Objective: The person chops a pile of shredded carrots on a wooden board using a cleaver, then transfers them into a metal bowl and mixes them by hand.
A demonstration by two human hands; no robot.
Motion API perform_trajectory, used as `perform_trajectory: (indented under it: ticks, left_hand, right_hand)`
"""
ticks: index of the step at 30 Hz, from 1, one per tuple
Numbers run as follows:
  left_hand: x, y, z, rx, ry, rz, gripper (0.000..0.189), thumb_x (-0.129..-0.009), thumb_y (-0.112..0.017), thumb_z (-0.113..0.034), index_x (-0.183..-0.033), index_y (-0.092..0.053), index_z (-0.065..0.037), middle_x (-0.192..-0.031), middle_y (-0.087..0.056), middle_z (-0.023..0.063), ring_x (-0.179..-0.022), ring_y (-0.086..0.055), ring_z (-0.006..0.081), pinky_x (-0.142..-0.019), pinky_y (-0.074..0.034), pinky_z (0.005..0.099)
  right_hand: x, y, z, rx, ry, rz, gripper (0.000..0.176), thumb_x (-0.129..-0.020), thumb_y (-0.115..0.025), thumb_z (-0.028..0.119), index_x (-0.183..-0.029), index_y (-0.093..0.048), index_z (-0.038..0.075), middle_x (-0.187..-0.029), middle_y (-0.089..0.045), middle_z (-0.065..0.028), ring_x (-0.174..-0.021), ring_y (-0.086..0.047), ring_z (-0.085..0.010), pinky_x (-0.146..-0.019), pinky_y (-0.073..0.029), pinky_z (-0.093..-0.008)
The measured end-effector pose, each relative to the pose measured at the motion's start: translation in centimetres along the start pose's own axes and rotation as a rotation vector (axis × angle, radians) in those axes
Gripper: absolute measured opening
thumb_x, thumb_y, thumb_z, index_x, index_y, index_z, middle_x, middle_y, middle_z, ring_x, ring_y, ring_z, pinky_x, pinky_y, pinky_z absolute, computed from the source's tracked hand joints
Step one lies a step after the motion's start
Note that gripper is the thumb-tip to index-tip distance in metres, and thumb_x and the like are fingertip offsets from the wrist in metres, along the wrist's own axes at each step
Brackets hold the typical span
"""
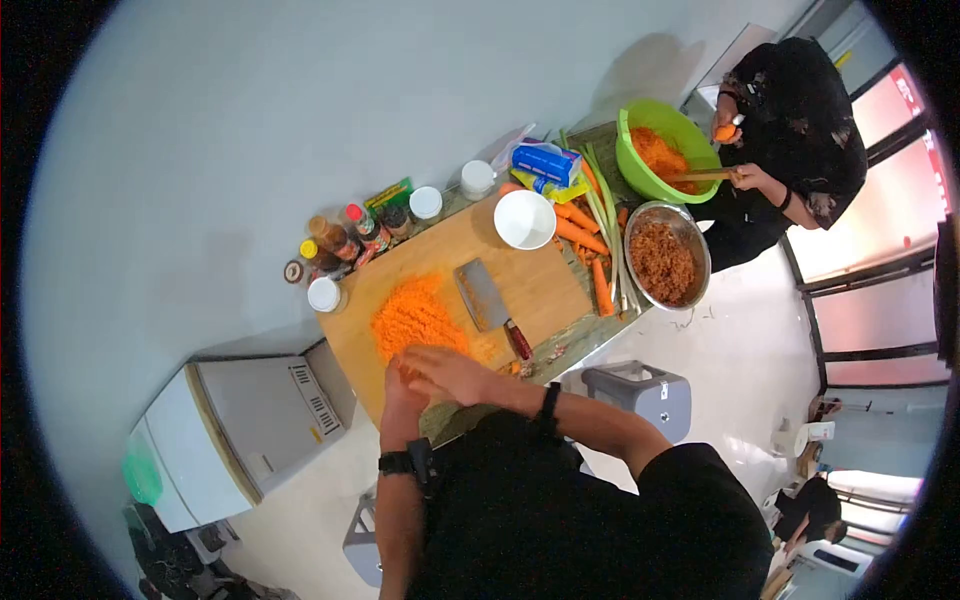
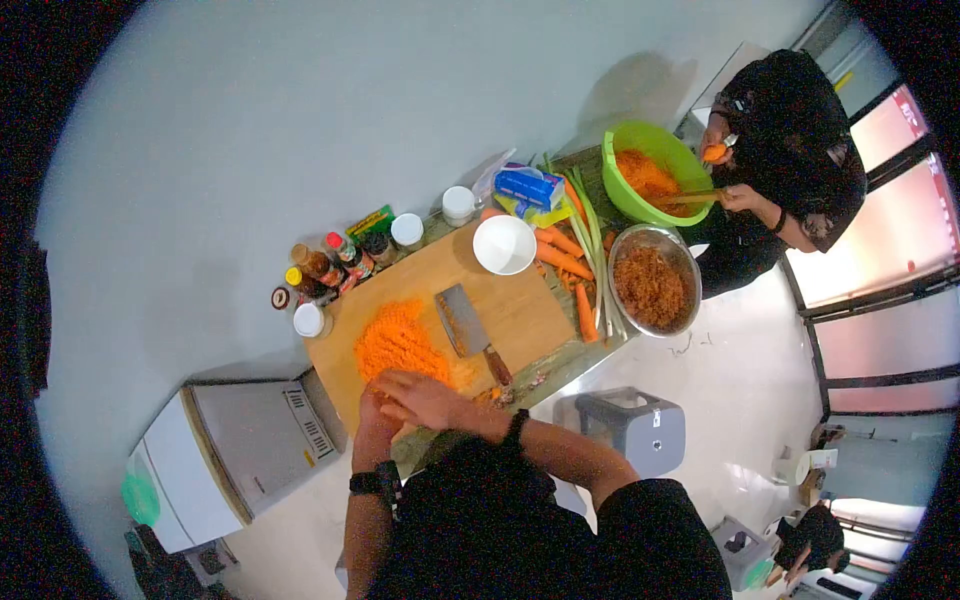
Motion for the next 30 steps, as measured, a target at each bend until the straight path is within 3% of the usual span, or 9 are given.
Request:
perform_trajectory:
  ticks: [6, 8, 10, 11, 15, 19, 23, 28, 30]
  left_hand:
    - [4.3, -3.2, -0.9, 0.308, 0.164, 0.023, 0.045, -0.101, -0.040, -0.041, -0.131, -0.050, -0.009, -0.134, -0.051, 0.0116, -0.124, -0.047, 0.0264, -0.108, -0.035, 0.0443]
    - [3.3, -1.7, -0.6, 0.283, 0.121, 0.027, 0.044, -0.101, -0.040, -0.042, -0.129, -0.052, -0.011, -0.130, -0.054, 0.0114, -0.122, -0.049, 0.0263, -0.106, -0.036, 0.0437]
    - [0.6, 1.4, -0.6, -1.120, -0.559, 0.397, 0.049, -0.101, -0.037, -0.046, -0.134, -0.049, -0.013, -0.139, -0.048, 0.0109, -0.127, -0.046, 0.0265, -0.105, -0.037, 0.0451]
    - [1.9, 1.7, -1.3, -1.110, -0.586, 0.333, 0.049, -0.101, -0.037, -0.046, -0.134, -0.049, -0.013, -0.139, -0.048, 0.0109, -0.127, -0.046, 0.0265, -0.105, -0.037, 0.0451]
    - [6.6, -3.7, -1.5, 0.166, 0.136, 0.074, 0.054, -0.101, -0.029, -0.052, -0.136, -0.046, -0.015, -0.135, -0.051, 0.0117, -0.123, -0.048, 0.0296, -0.105, -0.037, 0.0485]
    - [6.8, -2.9, -1.7, 0.203, 0.097, 0.004, 0.057, -0.102, -0.027, -0.053, -0.138, -0.044, -0.013, -0.136, -0.051, 0.0124, -0.123, -0.048, 0.0285, -0.107, -0.035, 0.0489]
    - [7.0, -3.7, -2.1, 0.234, 0.015, 0.323, 0.057, -0.103, -0.025, -0.050, -0.142, -0.040, -0.011, -0.149, -0.040, 0.0114, -0.131, -0.043, 0.0274, -0.111, -0.032, 0.0480]
    - [9.4, -3.8, -4.1, 0.456, -0.053, 0.454, 0.058, -0.104, -0.026, -0.046, -0.147, -0.034, -0.009, -0.155, -0.032, 0.0123, -0.144, -0.027, 0.0291, -0.117, -0.021, 0.0459]
    - [10.0, -3.8, -4.2, 1.546, 0.534, 0.705, 0.053, -0.104, -0.029, -0.041, -0.147, -0.034, -0.010, -0.156, -0.030, 0.0123, -0.144, -0.026, 0.0297, -0.118, -0.020, 0.0458]
  right_hand:
    - [-1.0, -3.8, -5.4, 0.218, -0.313, 0.242, 0.047, -0.096, -0.051, 0.027, -0.136, -0.047, 0.003, -0.137, -0.048, -0.0197, -0.130, -0.043, -0.0359, -0.108, -0.038, -0.0429]
    - [-0.4, -2.4, -2.3, 0.359, -0.050, -0.229, 0.043, -0.098, -0.047, 0.033, -0.129, -0.053, 0.004, -0.130, -0.055, -0.0177, -0.119, -0.054, -0.0372, -0.105, -0.041, -0.0452]
    - [-0.6, -2.4, 1.4, 0.189, 0.084, -0.080, 0.042, -0.097, -0.047, 0.031, -0.129, -0.053, 0.004, -0.128, -0.056, -0.0187, -0.119, -0.054, -0.0377, -0.105, -0.041, -0.0453]
    - [-0.7, -2.4, 2.6, 0.048, 0.180, 0.052, 0.041, -0.097, -0.047, 0.028, -0.129, -0.053, 0.004, -0.127, -0.057, -0.0196, -0.118, -0.055, -0.0383, -0.105, -0.041, -0.0454]
    - [0.3, -5.6, -6.8, 0.177, -0.093, 0.230, 0.037, -0.092, -0.054, 0.021, -0.125, -0.056, 0.004, -0.128, -0.056, -0.0193, -0.121, -0.052, -0.0367, -0.102, -0.044, -0.0433]
    - [0.5, -2.4, -0.3, 0.251, 0.054, -0.113, 0.028, -0.090, -0.055, 0.021, -0.111, -0.062, 0.004, -0.123, -0.059, -0.0214, -0.121, -0.052, -0.0374, -0.101, -0.044, -0.0454]
    - [0.4, -1.4, -2.6, 0.221, 0.237, 0.106, 0.027, -0.090, -0.054, 0.020, -0.108, -0.063, 0.001, -0.126, -0.056, -0.0252, -0.122, -0.051, -0.0400, -0.100, -0.045, -0.0455]
    - [2.3, 0.8, -8.2, 0.286, -0.203, -0.231, 0.013, -0.087, -0.061, 0.007, -0.099, -0.060, 0.001, -0.119, -0.058, -0.0216, -0.107, -0.057, -0.0414, -0.089, -0.049, -0.0470]
    - [3.5, 1.5, -7.7, 0.241, -0.234, -0.180, 0.014, -0.087, -0.062, 0.008, -0.098, -0.060, 0.000, -0.112, -0.060, -0.0208, -0.102, -0.061, -0.0388, -0.084, -0.051, -0.0442]
Point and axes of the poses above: each hand's wrist, its own x-axis away from the middle knuckle, its own y-axis out of the back of the hand, z = x × y, the point moved 4 cm from there along -x, towards the middle knuckle
